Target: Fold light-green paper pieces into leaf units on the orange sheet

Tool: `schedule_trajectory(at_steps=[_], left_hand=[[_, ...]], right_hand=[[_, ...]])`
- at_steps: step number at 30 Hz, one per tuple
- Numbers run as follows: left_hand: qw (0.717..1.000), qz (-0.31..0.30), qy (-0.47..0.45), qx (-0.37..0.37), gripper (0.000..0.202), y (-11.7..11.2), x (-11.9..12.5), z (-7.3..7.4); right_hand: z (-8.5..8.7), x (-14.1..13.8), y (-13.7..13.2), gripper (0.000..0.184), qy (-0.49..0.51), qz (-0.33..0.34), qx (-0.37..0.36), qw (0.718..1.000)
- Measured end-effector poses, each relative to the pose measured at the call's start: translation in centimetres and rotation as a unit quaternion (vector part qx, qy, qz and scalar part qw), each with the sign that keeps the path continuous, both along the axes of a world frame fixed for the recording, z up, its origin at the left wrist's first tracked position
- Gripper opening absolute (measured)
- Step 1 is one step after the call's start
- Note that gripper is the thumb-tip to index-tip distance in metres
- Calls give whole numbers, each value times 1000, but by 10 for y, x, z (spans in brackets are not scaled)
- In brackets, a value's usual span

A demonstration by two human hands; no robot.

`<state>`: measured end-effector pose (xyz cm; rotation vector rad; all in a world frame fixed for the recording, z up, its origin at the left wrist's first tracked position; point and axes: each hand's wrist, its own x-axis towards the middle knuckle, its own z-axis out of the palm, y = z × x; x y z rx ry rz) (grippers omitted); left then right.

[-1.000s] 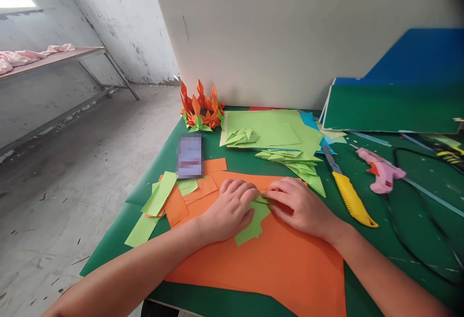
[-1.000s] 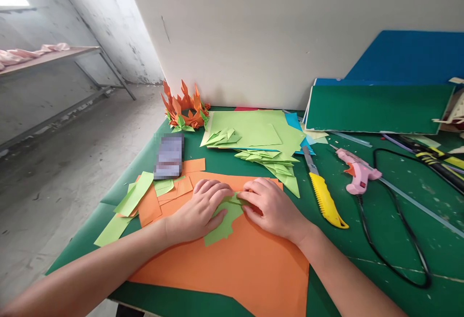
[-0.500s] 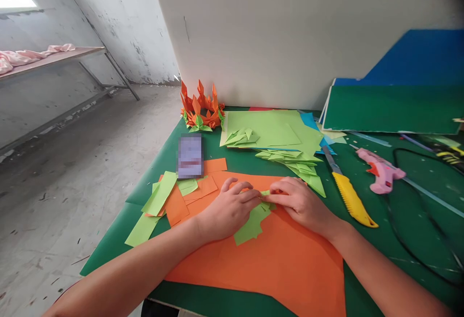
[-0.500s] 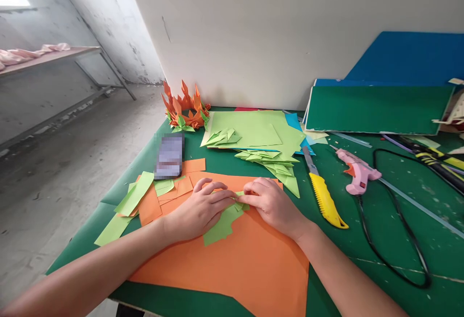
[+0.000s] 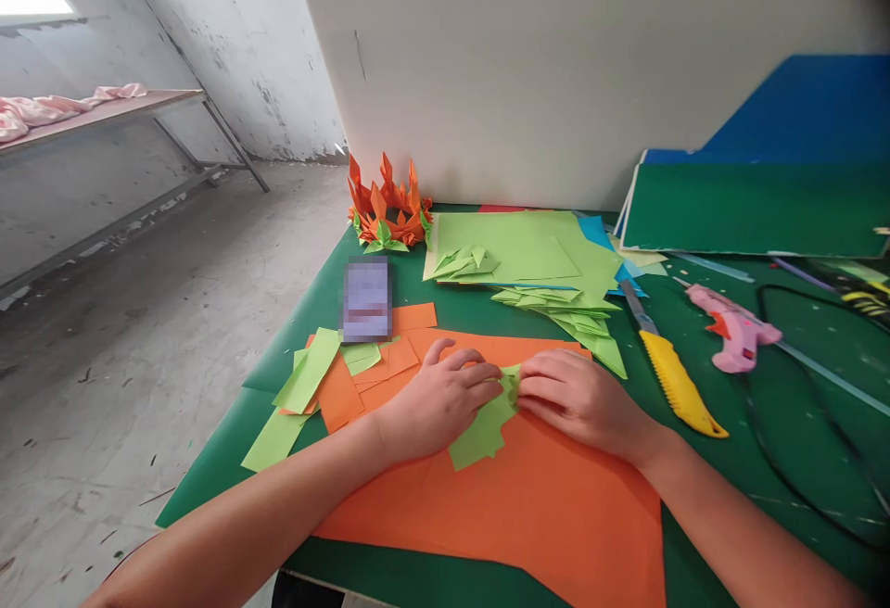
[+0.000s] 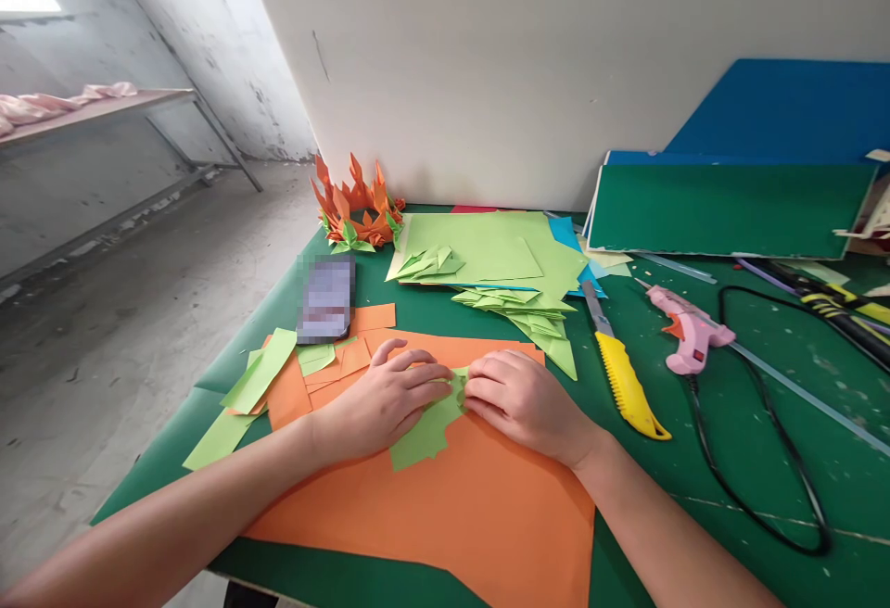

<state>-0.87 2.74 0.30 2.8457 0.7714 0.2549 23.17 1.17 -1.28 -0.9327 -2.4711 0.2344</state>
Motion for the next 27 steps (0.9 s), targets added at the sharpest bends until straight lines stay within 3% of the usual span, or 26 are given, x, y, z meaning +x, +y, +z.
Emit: schedule_trajectory(at_steps=[19, 27], left_hand=[[1000, -12, -16, -12, 32, -1, -2, 1], [999, -32, -5, 13, 34, 0, -3, 4]], right_hand=[[-1, 5, 5, 17, 6, 47, -15, 999], [2, -4, 2, 14, 63, -6, -87, 994]])
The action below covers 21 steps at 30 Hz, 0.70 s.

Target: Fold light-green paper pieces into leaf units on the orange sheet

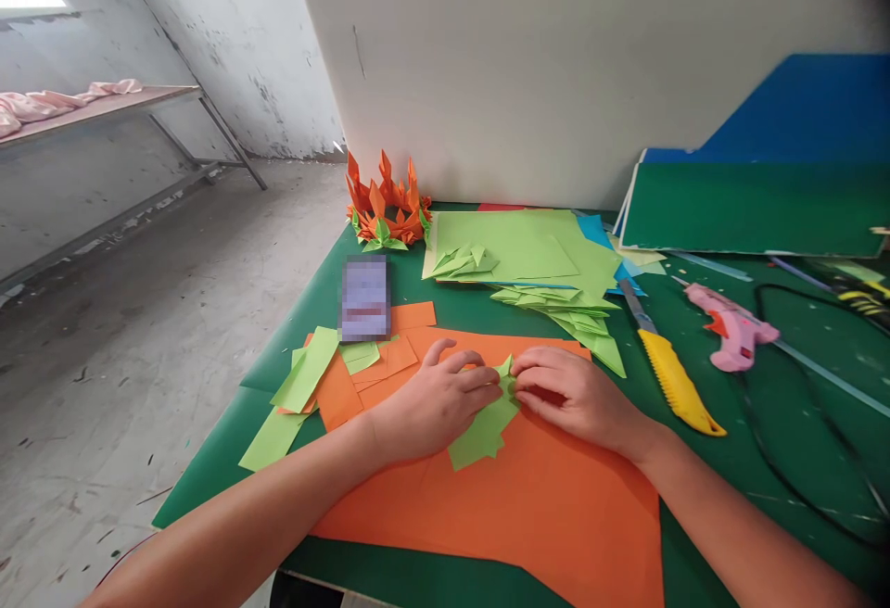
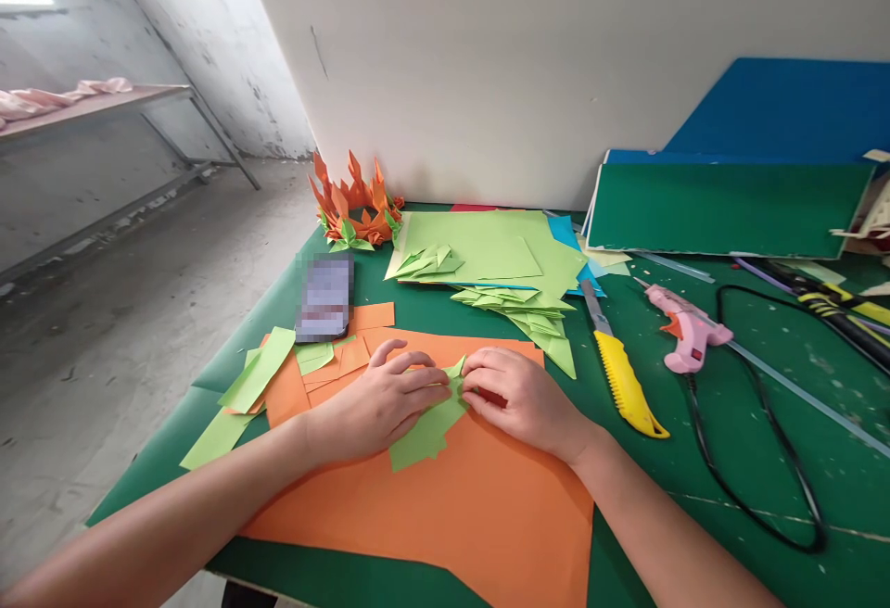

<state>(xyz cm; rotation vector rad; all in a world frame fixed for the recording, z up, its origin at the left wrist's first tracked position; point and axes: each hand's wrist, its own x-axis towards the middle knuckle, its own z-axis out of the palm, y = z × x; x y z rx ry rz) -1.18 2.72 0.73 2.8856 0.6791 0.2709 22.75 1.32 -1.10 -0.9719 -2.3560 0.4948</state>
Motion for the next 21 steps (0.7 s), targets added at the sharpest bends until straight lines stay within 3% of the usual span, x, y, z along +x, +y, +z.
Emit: schedule_trajectory(at_steps=[6, 21], left_hand=[[1000, -6, 16, 3, 32, 0, -1, 1], [1000, -9, -4, -14, 32, -1, 3, 1]], right_hand=[[-3, -5, 0, 10, 6, -53, -23, 998], [-3, -13, 1, 13, -6, -89, -59, 994]])
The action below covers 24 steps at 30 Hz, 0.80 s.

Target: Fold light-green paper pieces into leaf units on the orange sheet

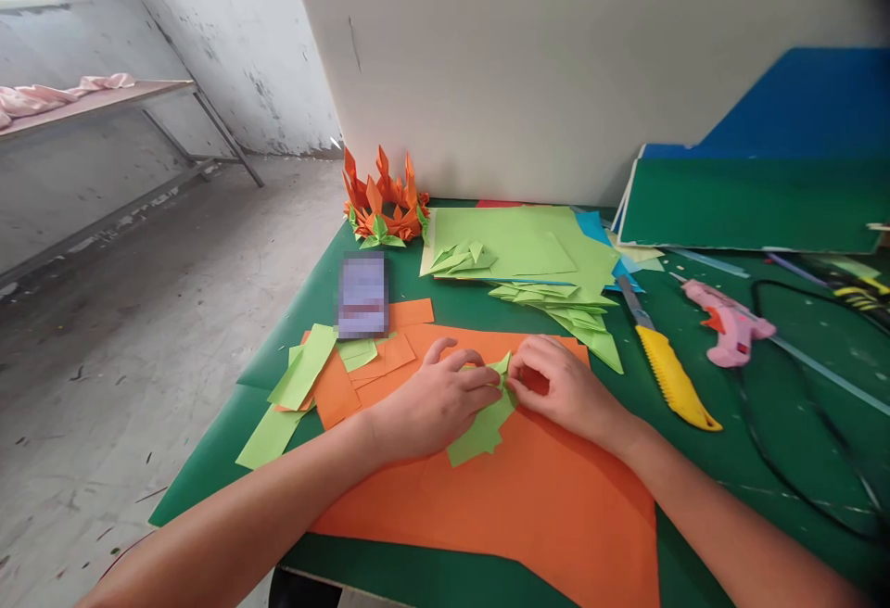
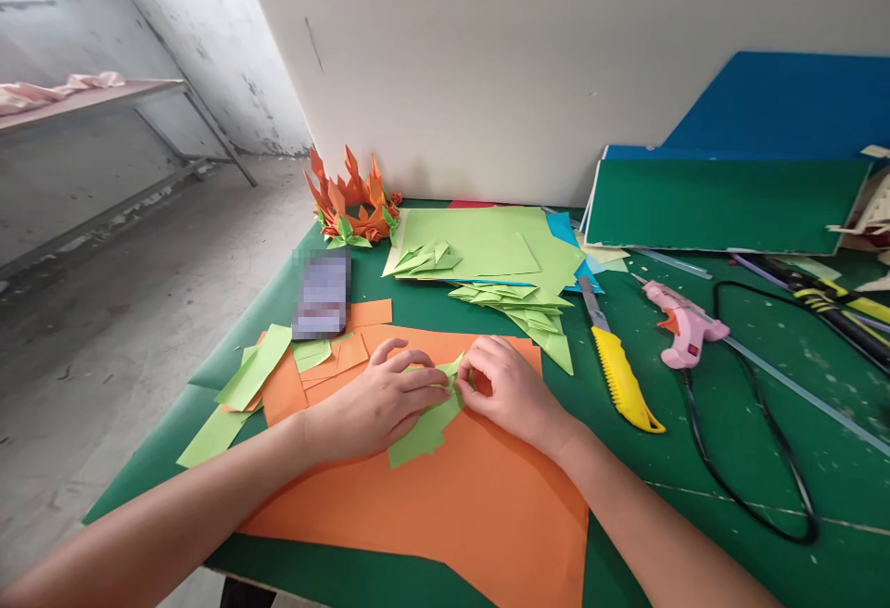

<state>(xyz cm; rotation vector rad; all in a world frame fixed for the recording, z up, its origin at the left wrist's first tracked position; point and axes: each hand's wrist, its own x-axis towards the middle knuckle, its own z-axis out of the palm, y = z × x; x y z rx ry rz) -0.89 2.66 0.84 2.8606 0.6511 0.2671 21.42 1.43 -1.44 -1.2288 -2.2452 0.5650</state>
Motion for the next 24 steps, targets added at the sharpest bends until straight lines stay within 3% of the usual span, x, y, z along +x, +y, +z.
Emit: schedule_trajectory(at_steps=[11, 14, 20, 24], left_hand=[[1000, 4, 31, -3, 42, -2, 0, 0], [999, 5, 40, 4, 42, -4, 1, 1], [999, 11, 38, 14, 38, -4, 2, 2], [999, 10, 40, 4, 32, -1, 1, 2]], right_hand=[[1, 1, 1, 9, 6, -12, -31, 999], [2, 6, 1, 10, 10, 17, -29, 999], [0, 21, 4, 23, -6, 116, 47, 992], [-2, 24, 5, 25, -12, 142, 100, 985]])
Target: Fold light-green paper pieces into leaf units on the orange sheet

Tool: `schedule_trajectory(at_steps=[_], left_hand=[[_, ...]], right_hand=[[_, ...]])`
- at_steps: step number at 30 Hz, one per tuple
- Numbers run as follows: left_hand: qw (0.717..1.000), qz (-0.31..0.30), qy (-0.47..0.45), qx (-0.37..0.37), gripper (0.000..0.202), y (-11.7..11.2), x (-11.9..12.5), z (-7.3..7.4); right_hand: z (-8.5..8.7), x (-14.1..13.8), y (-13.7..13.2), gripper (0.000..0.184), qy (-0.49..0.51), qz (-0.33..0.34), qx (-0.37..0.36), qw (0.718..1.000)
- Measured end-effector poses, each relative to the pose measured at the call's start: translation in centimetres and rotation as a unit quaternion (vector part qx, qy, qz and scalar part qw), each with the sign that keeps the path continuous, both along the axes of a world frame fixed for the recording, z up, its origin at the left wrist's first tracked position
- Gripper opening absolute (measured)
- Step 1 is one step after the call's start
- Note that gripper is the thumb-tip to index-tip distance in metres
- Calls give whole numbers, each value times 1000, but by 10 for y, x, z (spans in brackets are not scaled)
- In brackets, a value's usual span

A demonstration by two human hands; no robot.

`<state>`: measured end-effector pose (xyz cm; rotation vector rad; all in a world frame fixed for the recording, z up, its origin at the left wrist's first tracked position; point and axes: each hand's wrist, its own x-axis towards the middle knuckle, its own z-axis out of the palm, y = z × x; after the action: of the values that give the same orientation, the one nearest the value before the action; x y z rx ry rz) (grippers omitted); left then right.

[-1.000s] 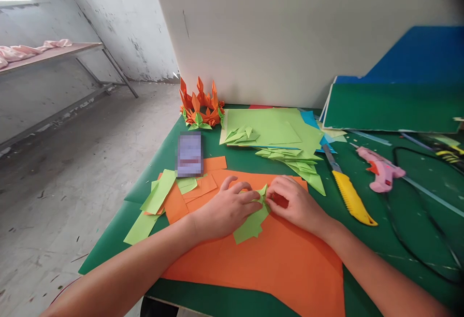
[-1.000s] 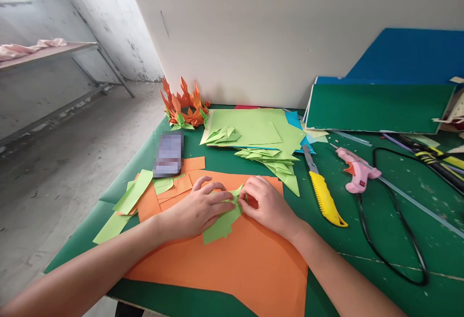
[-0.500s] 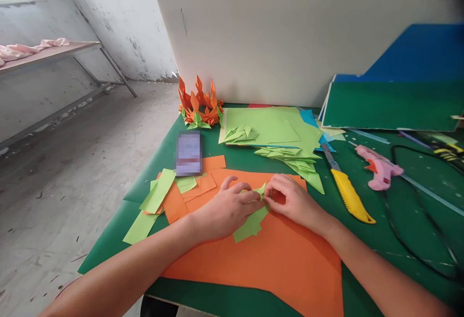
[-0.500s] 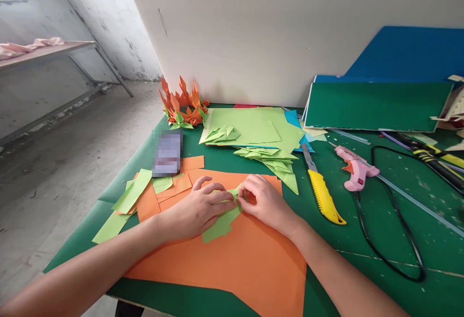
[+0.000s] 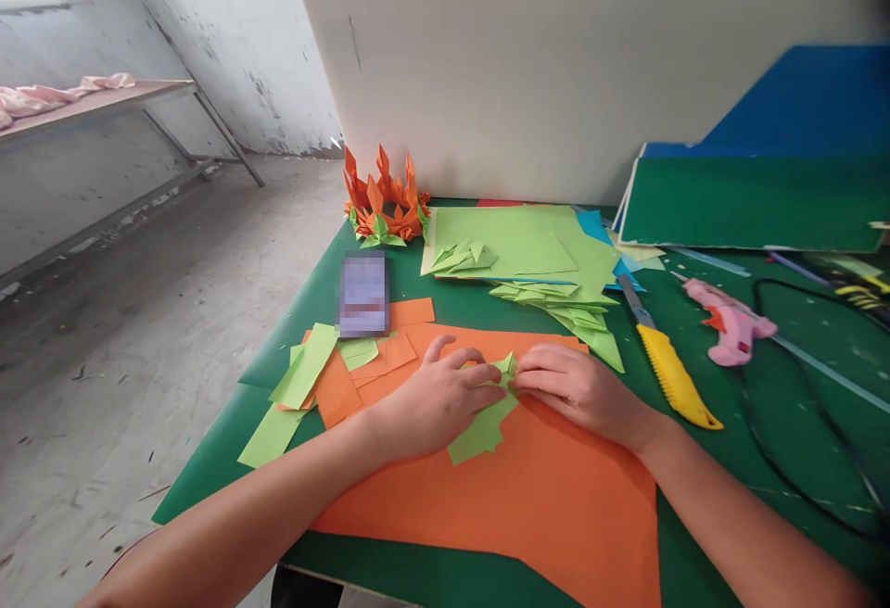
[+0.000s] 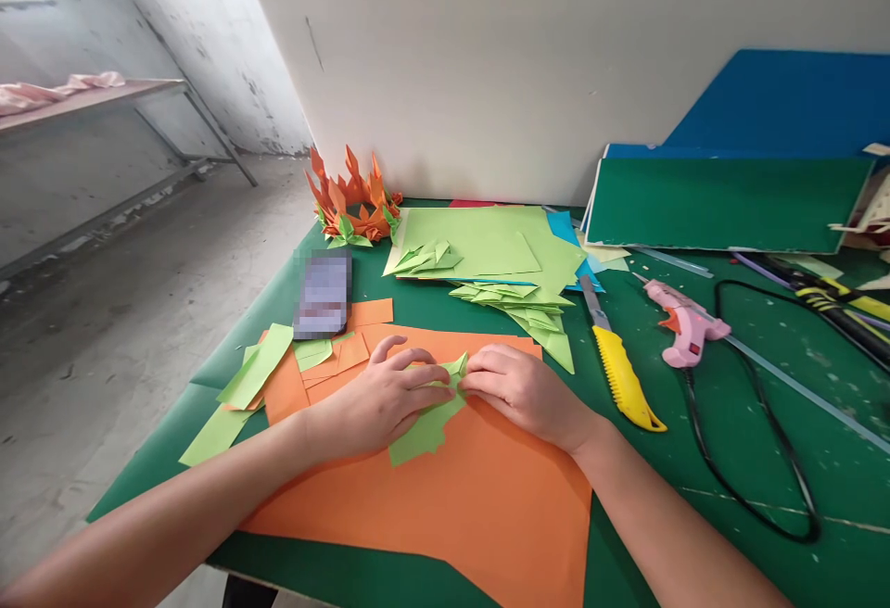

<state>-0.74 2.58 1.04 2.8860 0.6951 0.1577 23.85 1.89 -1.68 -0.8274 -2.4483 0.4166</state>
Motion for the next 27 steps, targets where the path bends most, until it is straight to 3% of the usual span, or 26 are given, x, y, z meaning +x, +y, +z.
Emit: schedule_trajectory(at_steps=[7, 27], left_hand=[[1000, 7, -21, 3, 30, 1, -2, -3], [997, 54, -44, -39, 31, -5, 3, -4]], right_hand=[[6, 2, -1, 25, -58, 9, 6, 998], [3, 0, 1, 25, -69, 5, 45, 997]])
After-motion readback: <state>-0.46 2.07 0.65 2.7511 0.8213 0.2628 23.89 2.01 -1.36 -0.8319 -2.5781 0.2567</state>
